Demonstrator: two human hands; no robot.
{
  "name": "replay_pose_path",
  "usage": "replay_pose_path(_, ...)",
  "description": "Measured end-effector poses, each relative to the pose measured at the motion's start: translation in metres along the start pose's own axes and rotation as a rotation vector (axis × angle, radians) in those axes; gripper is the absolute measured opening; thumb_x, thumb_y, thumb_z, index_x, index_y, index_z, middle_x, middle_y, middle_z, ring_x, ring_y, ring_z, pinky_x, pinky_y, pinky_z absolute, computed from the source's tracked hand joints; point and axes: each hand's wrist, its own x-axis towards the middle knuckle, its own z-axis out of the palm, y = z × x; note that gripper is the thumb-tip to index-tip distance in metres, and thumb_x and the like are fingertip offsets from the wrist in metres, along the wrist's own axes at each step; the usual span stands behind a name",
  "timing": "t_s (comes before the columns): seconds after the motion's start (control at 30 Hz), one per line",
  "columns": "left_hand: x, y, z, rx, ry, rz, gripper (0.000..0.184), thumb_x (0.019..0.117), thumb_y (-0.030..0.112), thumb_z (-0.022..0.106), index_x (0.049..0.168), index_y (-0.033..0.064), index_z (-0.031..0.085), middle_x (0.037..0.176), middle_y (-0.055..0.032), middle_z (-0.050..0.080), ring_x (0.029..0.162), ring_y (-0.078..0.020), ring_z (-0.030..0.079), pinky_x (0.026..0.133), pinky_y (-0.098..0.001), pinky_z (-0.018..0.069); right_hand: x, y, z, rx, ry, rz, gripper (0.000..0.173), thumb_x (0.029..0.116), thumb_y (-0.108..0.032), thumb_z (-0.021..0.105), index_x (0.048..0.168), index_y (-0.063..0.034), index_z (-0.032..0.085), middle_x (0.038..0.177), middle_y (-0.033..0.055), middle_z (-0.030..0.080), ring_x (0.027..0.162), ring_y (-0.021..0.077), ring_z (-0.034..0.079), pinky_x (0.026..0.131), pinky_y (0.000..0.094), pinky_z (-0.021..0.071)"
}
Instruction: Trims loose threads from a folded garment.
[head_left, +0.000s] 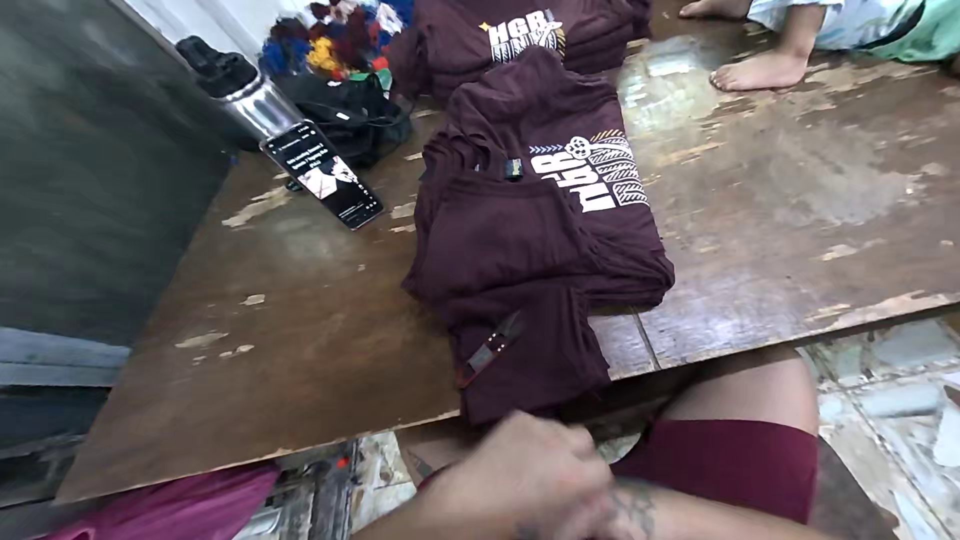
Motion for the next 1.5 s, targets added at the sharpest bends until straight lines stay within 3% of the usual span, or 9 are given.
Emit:
replay_pose_path(0.1, -0.010, -0.039, -0.035, 0.086, 0.373, -0.412, 0.040, 0.0993, 0.039, 0.054, 0.088, 0.0033, 0.070, 0.088, -0.0146, 0.070, 0.083, -0.0289, 0.069, 0.070, -0.0458, 0.0560, -0.019, 0.031, -0.011, -0.208, 0.280, -0.439, 0.052, 0.1035, -0.031, 0.060, 0.059, -0.0048, 0.052, 0.054, 0.0063, 0.049, 0.058, 0.0166, 0.055, 0.073, 0.0284, 0.0487)
replay_pose_path(0.27, -0.010, -0.074, -0.009, 0.113, 0.413, -0.661, 0.041, 0.0953, 0.029, 0.060, 0.122, -0.0009, 0.069, 0.108, -0.0214, 0.070, 0.099, -0.0399, 0.068, 0.085, -0.0547, 0.0554, -0.006, 0.008, -0.069, -0.862, 0.660, -0.282, 0.038, 0.1032, -0.045, 0.055, 0.111, -0.0110, 0.069, 0.099, 0.0122, 0.068, 0.096, 0.0252, 0.067, 0.088, 0.0393, 0.0547)
replay_pose_path(0.43, -0.023, -0.067, -0.021, 0.078, 0.464, -0.628, 0.033, 0.1029, 0.012, 0.043, 0.112, -0.0068, 0.068, 0.107, -0.0230, 0.071, 0.099, -0.0374, 0.071, 0.087, -0.0526, 0.0558, -0.033, 0.013, -0.075, -0.930, 0.638, -0.307, 0.019, 0.1027, -0.018, 0.055, 0.094, -0.0090, 0.069, 0.080, 0.0059, 0.066, 0.076, 0.0149, 0.065, 0.072, 0.0236, 0.0552)
replay_pose_path(0.6, -0.021, -0.039, -0.014, -0.089, 0.525, -0.428, 0.069, 0.0943, 0.068, 0.054, 0.119, 0.0039, 0.065, 0.082, -0.0065, 0.065, 0.067, -0.0103, 0.060, 0.058, -0.0272, 0.0501, -0.066, 0.006, -0.083, -0.831, 0.538, -0.175, 0.043, 0.1082, -0.039, 0.046, 0.081, -0.0104, 0.062, 0.068, 0.0031, 0.061, 0.065, 0.0131, 0.061, 0.063, 0.0281, 0.0504)
replay_pose_path(0.77, 0.005, -0.046, -0.009, -0.067, 0.384, -0.196, 0.021, 0.0954, 0.020, 0.058, 0.092, 0.0050, 0.071, 0.080, -0.0092, 0.068, 0.067, -0.0191, 0.065, 0.059, -0.0343, 0.0532, -0.004, -0.001, -0.088, -0.841, 0.618, -0.135, 0.059, 0.1003, -0.055, 0.052, 0.123, -0.0040, 0.068, 0.097, 0.0157, 0.070, 0.083, 0.0268, 0.070, 0.073, 0.0393, 0.0587)
replay_pose_path(0.87, 0.019, -0.041, -0.029, -0.126, 0.388, -0.228, 0.025, 0.1020, 0.018, 0.048, 0.093, 0.0022, 0.064, 0.090, -0.0120, 0.065, 0.078, -0.0188, 0.064, 0.068, -0.0325, 0.0534, 0.024, 0.012, -0.086, -0.727, 0.684, -0.220, 0.031, 0.0933, -0.028, 0.064, 0.103, -0.0017, 0.077, 0.093, 0.0192, 0.070, 0.082, 0.0274, 0.070, 0.072, 0.0365, 0.0585)
replay_pose_path(1.03, 0.046, -0.052, -0.010, -0.953, 0.773, -0.519, 0.027, 0.0902, -0.002, 0.055, 0.116, -0.0013, 0.061, 0.080, 0.0121, 0.060, 0.067, 0.0064, 0.055, 0.066, -0.0131, 0.0489, 0.029, 0.028, -0.091, 0.145, 0.541, -0.274, 0.028, 0.0888, -0.005, 0.054, 0.116, -0.0074, 0.051, 0.092, -0.0127, 0.064, 0.084, -0.0084, 0.059, 0.074, 0.0134, 0.0495)
replay_pose_path(1.17, 0.049, -0.054, -0.002, -1.002, 0.827, -0.519, 0.028, 0.0892, -0.002, 0.055, 0.116, 0.0009, 0.063, 0.071, 0.0166, 0.058, 0.062, 0.0059, 0.054, 0.062, -0.0139, 0.0481, 0.025, 0.020, -0.085, -0.427, 0.660, -0.248, 0.039, 0.0952, -0.022, 0.062, 0.118, 0.0088, 0.061, 0.109, 0.0188, 0.069, 0.102, 0.0196, 0.067, 0.092, 0.0299, 0.0540)
replay_pose_path(1.5, 0.047, -0.056, 0.009, -0.805, 0.718, -0.370, 0.029, 0.0908, 0.008, 0.064, 0.119, 0.0018, 0.063, 0.077, 0.0191, 0.059, 0.067, 0.0076, 0.055, 0.063, -0.0117, 0.0478, -0.022, -0.002, -0.104, -0.792, 0.573, -0.050, 0.018, 0.0967, -0.011, 0.059, 0.096, 0.0013, 0.072, 0.085, 0.0178, 0.070, 0.074, 0.0302, 0.071, 0.064, 0.0413, 0.0577)
